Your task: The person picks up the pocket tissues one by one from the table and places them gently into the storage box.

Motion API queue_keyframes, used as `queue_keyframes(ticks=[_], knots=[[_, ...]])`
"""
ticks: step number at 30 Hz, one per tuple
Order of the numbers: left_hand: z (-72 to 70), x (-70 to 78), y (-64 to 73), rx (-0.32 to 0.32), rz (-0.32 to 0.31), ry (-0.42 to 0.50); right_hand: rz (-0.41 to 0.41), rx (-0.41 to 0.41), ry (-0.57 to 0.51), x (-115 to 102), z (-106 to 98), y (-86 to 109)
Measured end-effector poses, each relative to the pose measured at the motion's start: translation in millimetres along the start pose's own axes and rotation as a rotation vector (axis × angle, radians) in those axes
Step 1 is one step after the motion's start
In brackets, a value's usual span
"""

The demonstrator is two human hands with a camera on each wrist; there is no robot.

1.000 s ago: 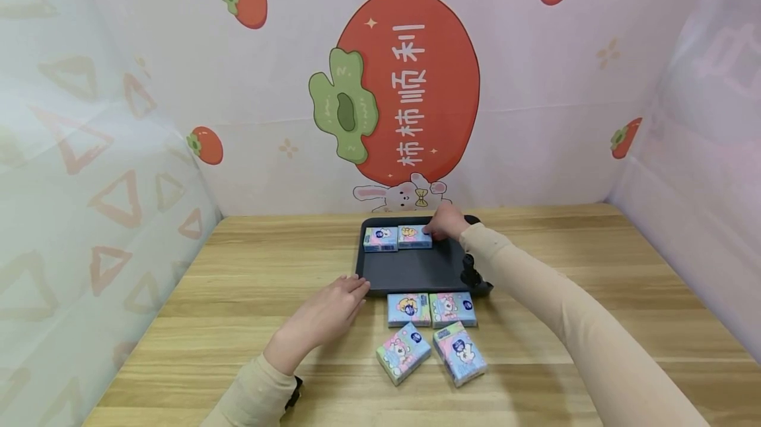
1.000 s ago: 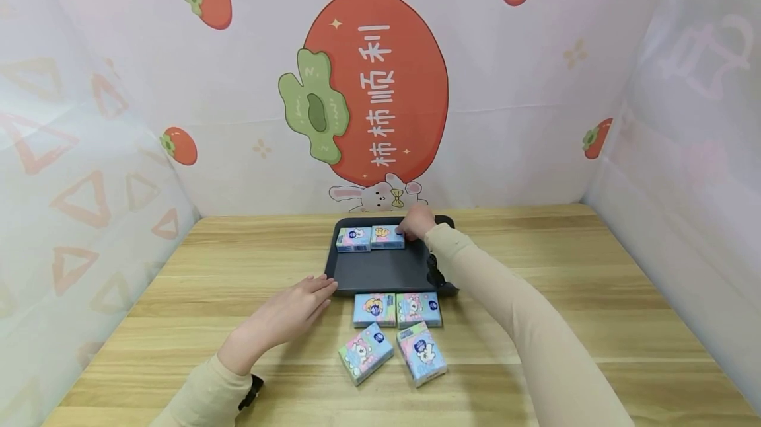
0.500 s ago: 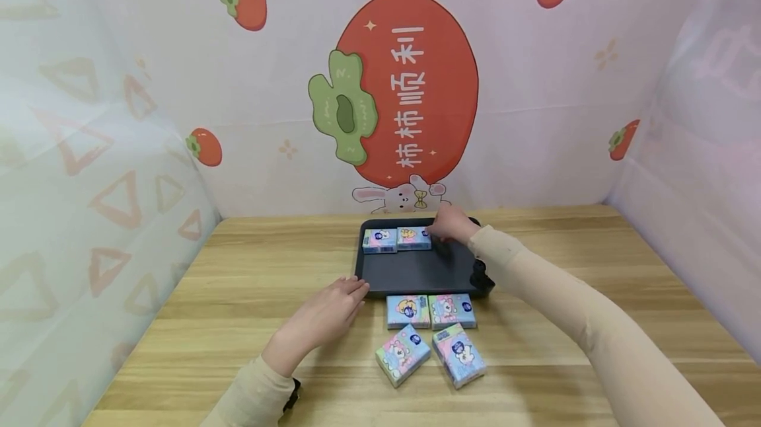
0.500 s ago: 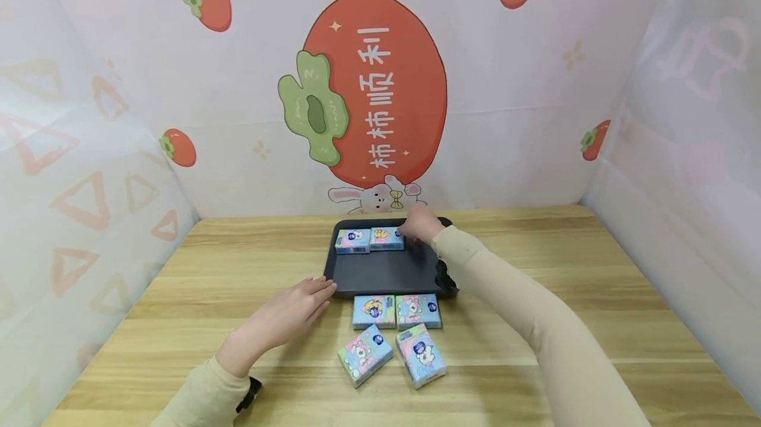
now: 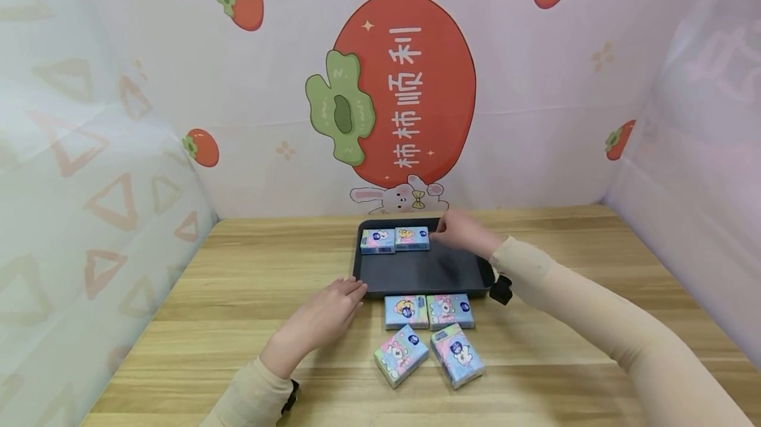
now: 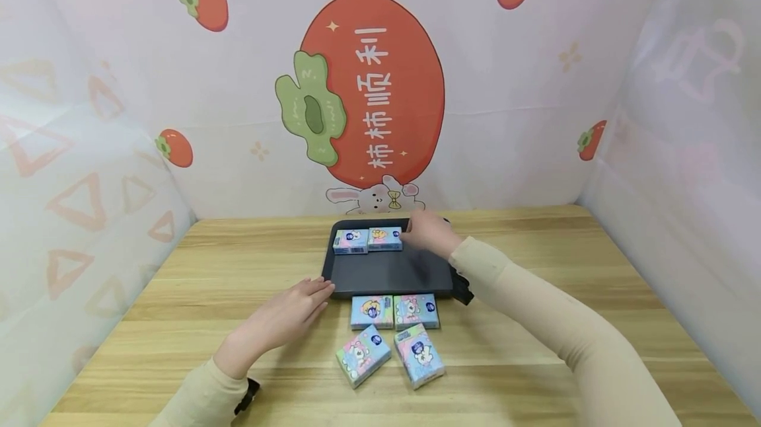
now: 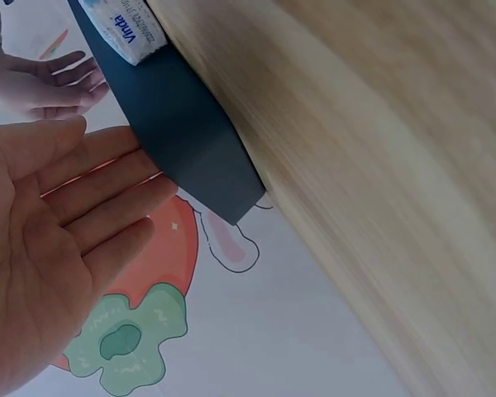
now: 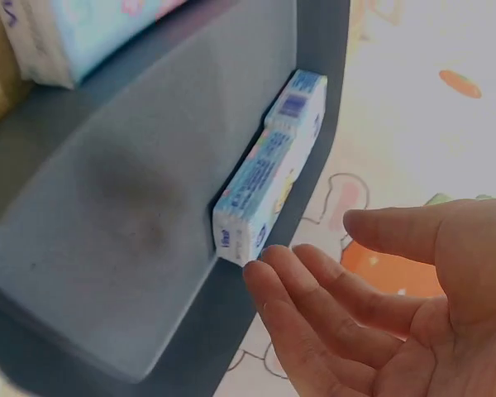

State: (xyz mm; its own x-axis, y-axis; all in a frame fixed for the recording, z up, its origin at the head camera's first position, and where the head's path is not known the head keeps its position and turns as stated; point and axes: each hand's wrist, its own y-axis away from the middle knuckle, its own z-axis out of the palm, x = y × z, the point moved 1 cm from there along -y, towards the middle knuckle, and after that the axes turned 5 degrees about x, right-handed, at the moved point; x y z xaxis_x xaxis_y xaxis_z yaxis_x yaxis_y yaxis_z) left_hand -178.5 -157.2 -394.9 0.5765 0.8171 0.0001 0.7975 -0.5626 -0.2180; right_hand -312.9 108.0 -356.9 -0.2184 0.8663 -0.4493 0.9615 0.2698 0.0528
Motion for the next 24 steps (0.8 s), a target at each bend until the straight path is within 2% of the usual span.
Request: queue_keyframes(ticks=[4, 13, 24], knots=[[-0.2, 0.2, 0.1, 0.005, 0.003, 0.001, -0.035, 0.02, -0.003, -0.8, -3.3, 12.6], [-1.0, 1.3, 0.5, 0.015, 0.005, 0.008, -0.05, 0.028, 0.025, -3.7, -9.0, 43.1], [-1.0, 1.6, -1.1, 0.005, -0.008, -0.003, -0.144, 0.061, 0.044, -4.1, -6.9, 74.5]])
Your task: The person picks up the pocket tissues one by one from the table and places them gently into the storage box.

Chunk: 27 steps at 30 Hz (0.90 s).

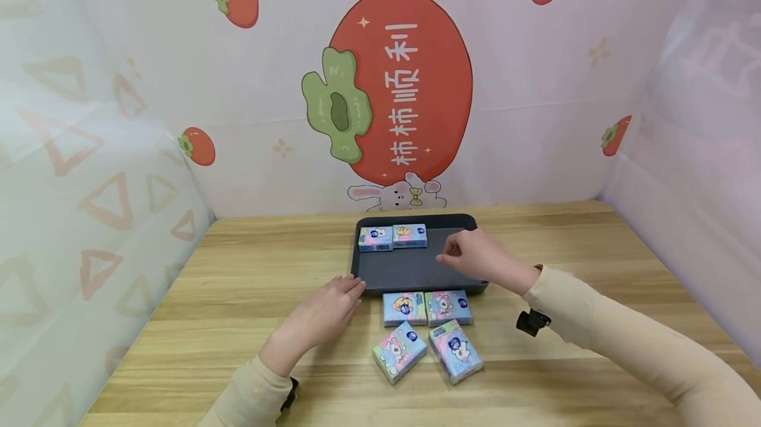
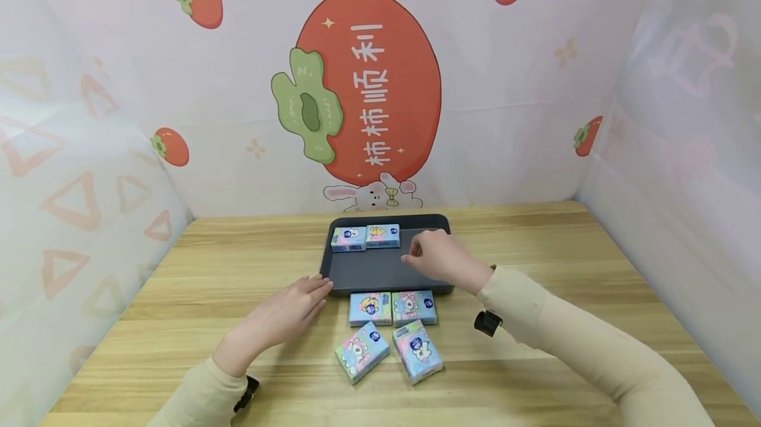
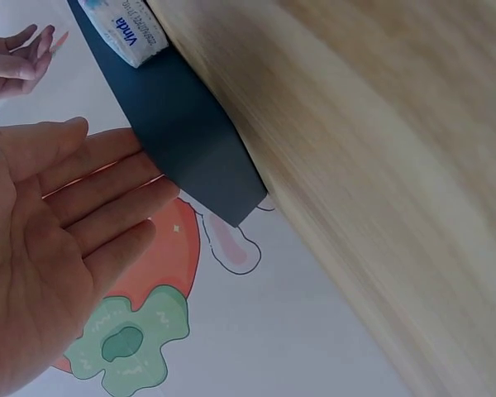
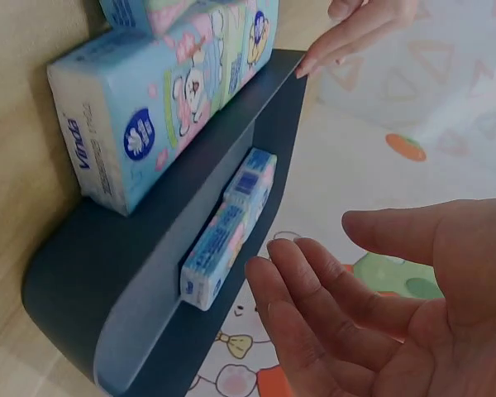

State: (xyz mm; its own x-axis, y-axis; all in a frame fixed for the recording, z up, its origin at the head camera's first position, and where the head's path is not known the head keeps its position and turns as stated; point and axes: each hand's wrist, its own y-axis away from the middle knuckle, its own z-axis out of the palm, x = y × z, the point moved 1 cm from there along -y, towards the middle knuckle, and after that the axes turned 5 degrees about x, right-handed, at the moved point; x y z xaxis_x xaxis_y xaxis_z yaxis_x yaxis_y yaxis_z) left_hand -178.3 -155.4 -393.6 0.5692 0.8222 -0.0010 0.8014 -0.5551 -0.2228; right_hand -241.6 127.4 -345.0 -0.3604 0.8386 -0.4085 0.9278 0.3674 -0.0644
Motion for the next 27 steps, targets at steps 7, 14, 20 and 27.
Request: queue_keyframes(ticks=[7, 14, 20, 27], knots=[[-0.8, 0.3, 0.4, -0.005, -0.009, 0.002, -0.004, -0.006, -0.007, -2.9, 4.8, 15.3], [-0.5, -0.5, 0.2, -0.001, 0.0, -0.002, -0.018, -0.018, -0.046, -6.8, 9.8, 31.1], [-0.9, 0.0, -0.3, 0.002, -0.001, 0.007, -0.029, -0.037, -0.076, -7.4, 13.6, 45.0], [-1.9, 0.9, -0.3, -0.008, -0.008, 0.024, -0.041, -0.06, -0.104, -6.1, 19.2, 58.3]])
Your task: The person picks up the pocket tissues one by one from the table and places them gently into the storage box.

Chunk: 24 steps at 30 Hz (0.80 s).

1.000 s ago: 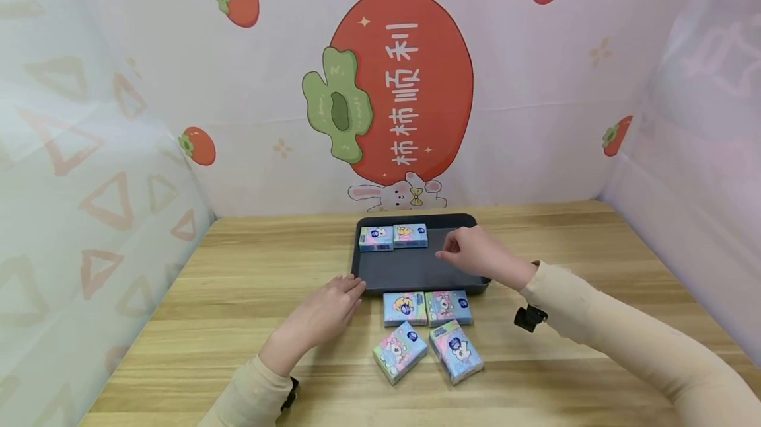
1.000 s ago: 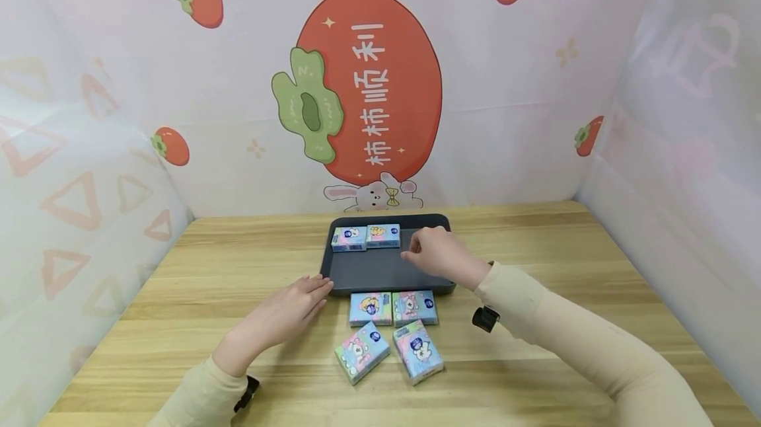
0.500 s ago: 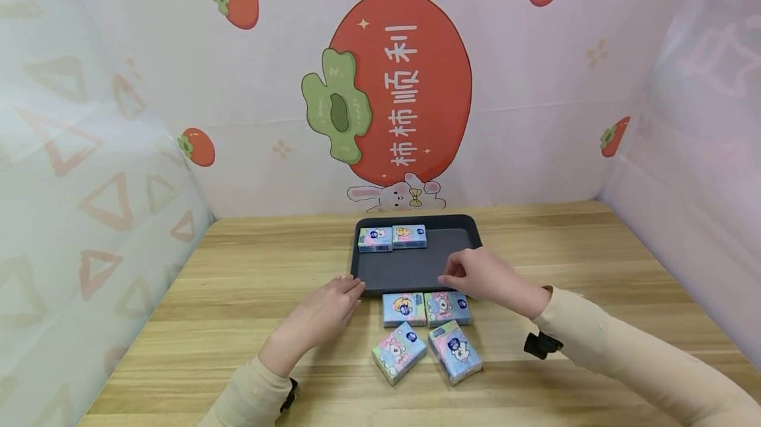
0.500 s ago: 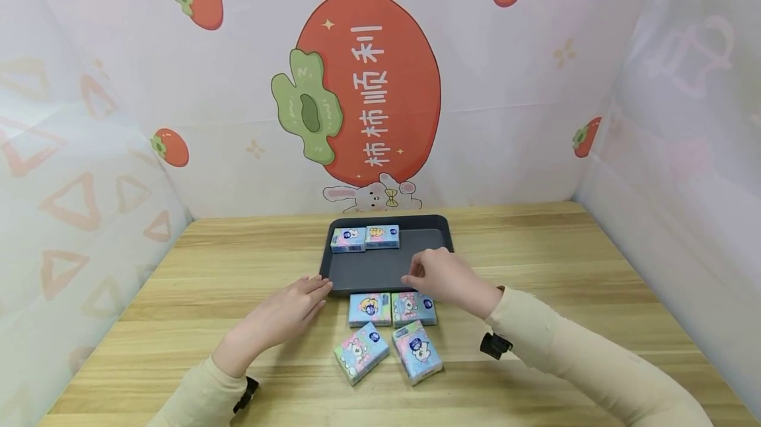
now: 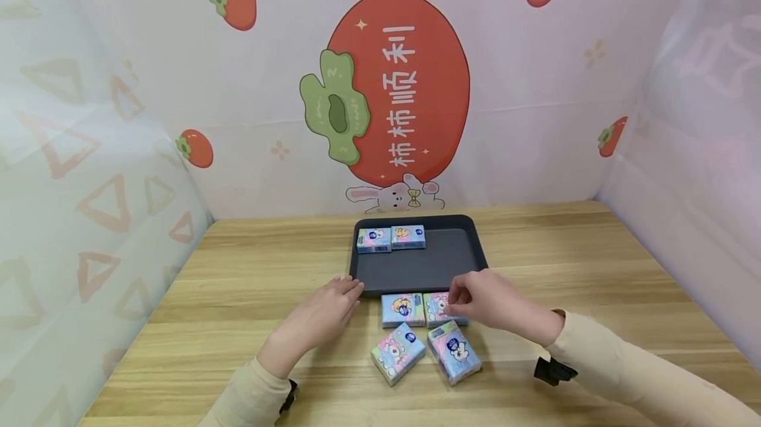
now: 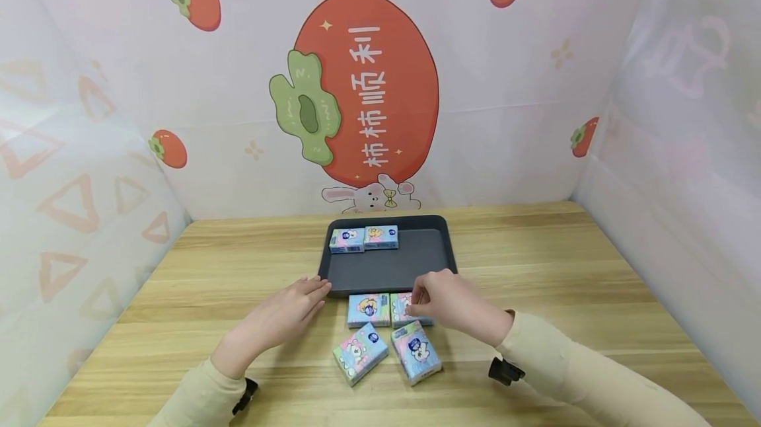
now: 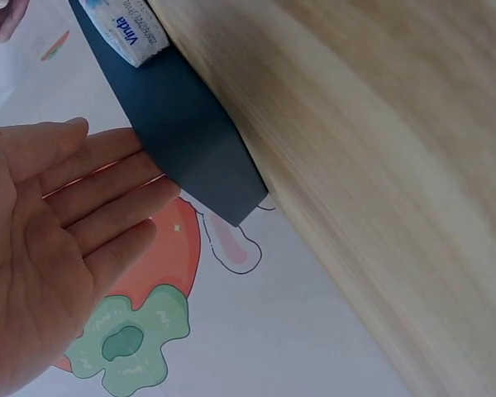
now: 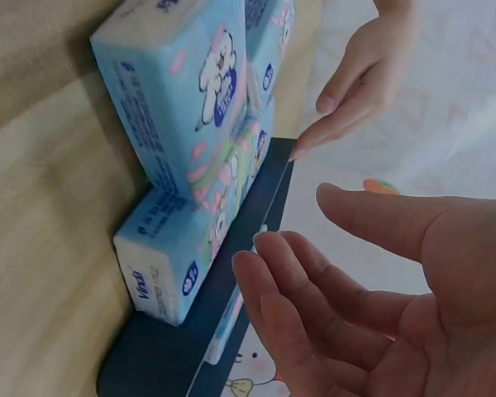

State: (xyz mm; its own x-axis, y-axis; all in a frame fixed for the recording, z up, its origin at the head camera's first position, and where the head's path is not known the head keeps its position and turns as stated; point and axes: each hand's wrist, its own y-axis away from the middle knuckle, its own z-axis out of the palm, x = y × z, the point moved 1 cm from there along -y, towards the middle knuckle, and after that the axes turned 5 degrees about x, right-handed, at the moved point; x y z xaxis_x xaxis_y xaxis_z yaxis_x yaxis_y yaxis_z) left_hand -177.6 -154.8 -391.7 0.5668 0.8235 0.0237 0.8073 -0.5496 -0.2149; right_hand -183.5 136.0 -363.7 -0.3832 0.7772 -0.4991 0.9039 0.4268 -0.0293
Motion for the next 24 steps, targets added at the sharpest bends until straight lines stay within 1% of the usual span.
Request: queue_keyframes(ticks=[5, 13, 18, 21, 24], knots=[[-0.2, -0.1, 1.0, -0.001, 0.001, 0.0, -0.01, -0.003, 0.004, 1.2, 4.2, 6.9], [2.2, -1.0, 1.1, 0.0, 0.014, -0.01, -0.004, -0.045, 0.002, 5.8, 11.2, 15.4], [2.9, -1.5, 0.7, 0.004, 0.017, -0.009, -0.036, -0.061, 0.012, 8.2, 12.4, 22.1], [2.7, -1.4, 0.8, 0.004, 0.016, -0.01, -0.06, -0.056, 0.018, 9.3, 12.2, 25.5], [2.5, -1.4, 0.7, 0.001, 0.012, -0.007, -0.062, -0.055, 0.039, 10.7, 12.4, 27.8]])
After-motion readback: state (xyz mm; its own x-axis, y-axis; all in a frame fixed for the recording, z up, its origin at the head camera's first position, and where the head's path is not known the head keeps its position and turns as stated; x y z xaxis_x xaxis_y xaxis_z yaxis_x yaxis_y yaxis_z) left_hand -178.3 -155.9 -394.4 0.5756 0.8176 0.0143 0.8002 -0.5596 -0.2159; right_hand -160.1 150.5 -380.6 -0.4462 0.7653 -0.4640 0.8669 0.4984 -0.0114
